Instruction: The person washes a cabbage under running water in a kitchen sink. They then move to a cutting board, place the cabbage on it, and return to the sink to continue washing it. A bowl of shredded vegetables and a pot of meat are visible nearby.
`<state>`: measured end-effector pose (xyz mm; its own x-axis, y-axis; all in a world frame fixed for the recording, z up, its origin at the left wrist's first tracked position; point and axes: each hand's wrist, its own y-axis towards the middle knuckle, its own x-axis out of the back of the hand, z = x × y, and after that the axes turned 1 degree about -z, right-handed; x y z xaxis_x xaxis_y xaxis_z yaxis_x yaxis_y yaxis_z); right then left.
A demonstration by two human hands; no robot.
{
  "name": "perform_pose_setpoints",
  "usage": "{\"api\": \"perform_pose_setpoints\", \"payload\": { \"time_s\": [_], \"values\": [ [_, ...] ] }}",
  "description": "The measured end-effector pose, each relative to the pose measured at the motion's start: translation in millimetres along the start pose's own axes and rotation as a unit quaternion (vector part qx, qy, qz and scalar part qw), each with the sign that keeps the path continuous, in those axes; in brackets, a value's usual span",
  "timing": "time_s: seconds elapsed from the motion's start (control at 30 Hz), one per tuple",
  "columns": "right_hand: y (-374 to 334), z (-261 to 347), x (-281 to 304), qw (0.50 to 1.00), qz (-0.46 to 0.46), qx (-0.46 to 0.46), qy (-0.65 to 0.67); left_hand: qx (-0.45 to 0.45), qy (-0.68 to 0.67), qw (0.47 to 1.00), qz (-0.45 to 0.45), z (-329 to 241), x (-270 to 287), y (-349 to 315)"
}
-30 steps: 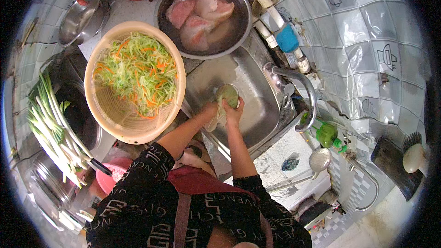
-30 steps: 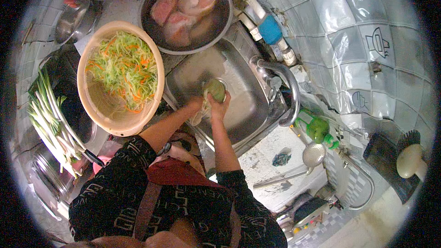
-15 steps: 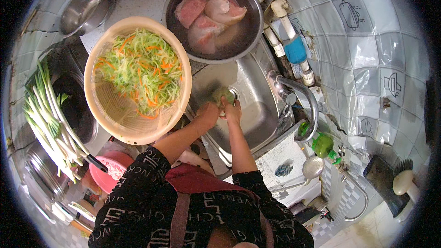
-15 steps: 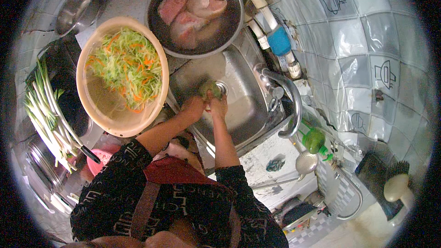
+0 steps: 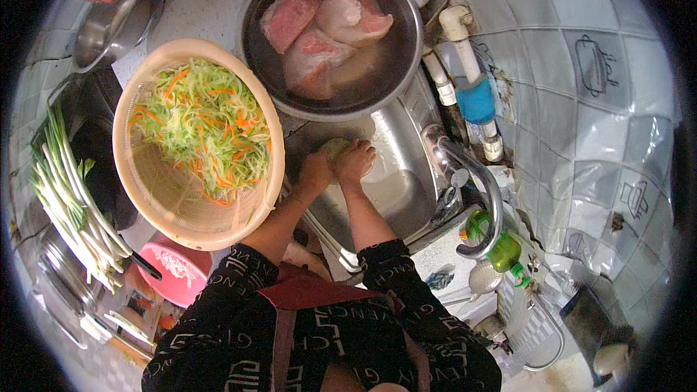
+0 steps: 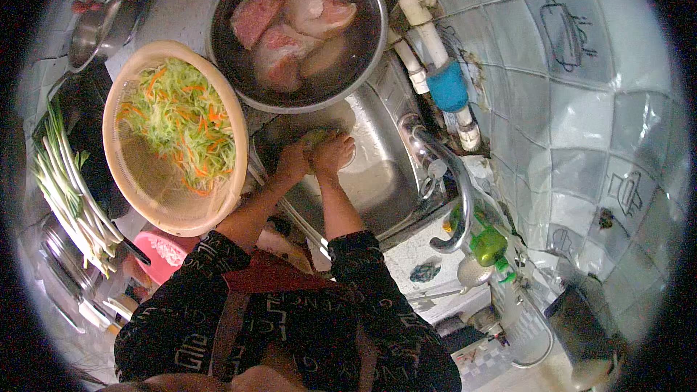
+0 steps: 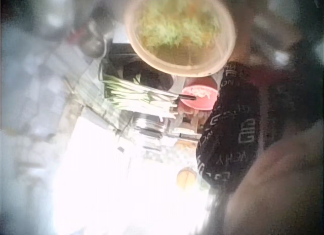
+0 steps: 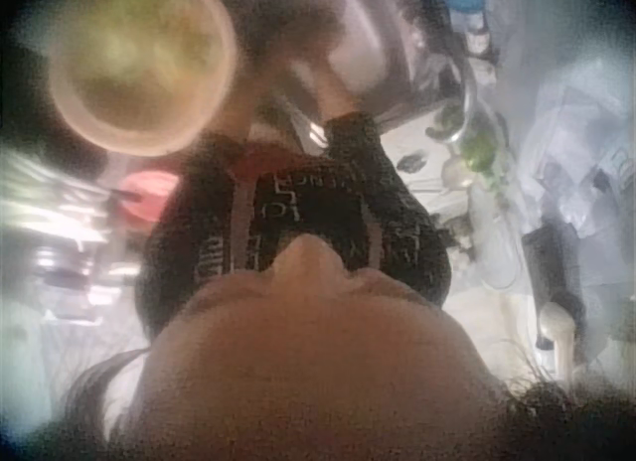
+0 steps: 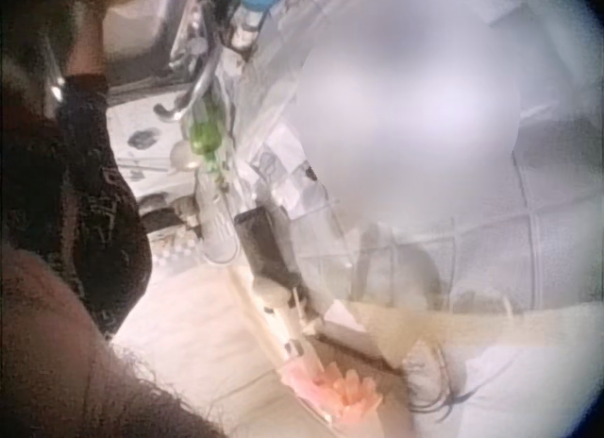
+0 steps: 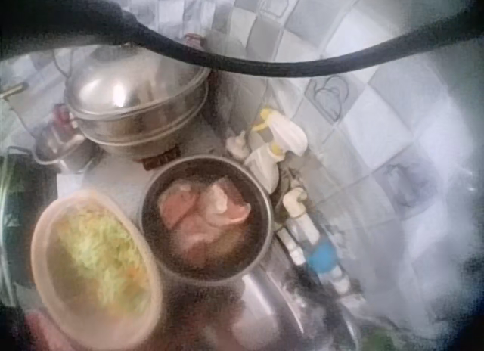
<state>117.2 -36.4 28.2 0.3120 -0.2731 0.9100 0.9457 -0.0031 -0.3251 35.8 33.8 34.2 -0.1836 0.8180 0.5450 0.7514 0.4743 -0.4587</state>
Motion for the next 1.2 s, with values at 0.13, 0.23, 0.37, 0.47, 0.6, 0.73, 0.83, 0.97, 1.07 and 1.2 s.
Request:
{"api": "perform_pose_setpoints", "payload": {
  "time_s": [0.13, 0.23, 0.37, 0.47, 0.6, 0.73, 0.83, 0.97, 1.07, 1.2],
  "values": [
    [3, 3, -7, 0.998, -0.033, 0.045, 0.011, 0.044, 0.011, 0.999, 0.016, -4, 2, 7],
    [3, 5, -6, 0.998, -0.038, 0.049, -0.013, 0.055, 0.011, 0.998, 0.008, -5, -6, 8],
    [4, 10, -5, 0.999, -0.015, 0.040, -0.025, 0.082, 0.026, 0.994, 0.065, 15, -20, 3],
    [8, 15, 1, 0.998, 0.027, 0.042, -0.034, 0.123, 0.008, 0.990, 0.073, 16, -27, 5],
    [15, 12, -8, 0.998, 0.034, 0.032, -0.035, 0.144, 0.026, 0.986, 0.077, 7, -25, 11],
    [18, 11, -9, 0.996, 0.073, 0.046, -0.033, 0.059, -0.010, 0.998, 0.001, 26, -38, 6],
    [21, 8, -11, 0.995, 0.064, 0.058, -0.039, 0.078, -0.193, 0.976, -0.068, -8, -15, 17],
    [23, 7, -18, 0.993, 0.057, 0.070, -0.071, 0.031, -0.071, 0.994, -0.076, 3, -22, 13],
    [24, 2, -24, 0.995, 0.049, 0.078, -0.049, 0.048, -0.088, 0.993, -0.060, 2, -21, 15],
    [24, 5, -24, 0.993, 0.031, 0.099, -0.057, 0.000, 0.016, 0.998, -0.054, 46, -45, 5]
  ]
}}
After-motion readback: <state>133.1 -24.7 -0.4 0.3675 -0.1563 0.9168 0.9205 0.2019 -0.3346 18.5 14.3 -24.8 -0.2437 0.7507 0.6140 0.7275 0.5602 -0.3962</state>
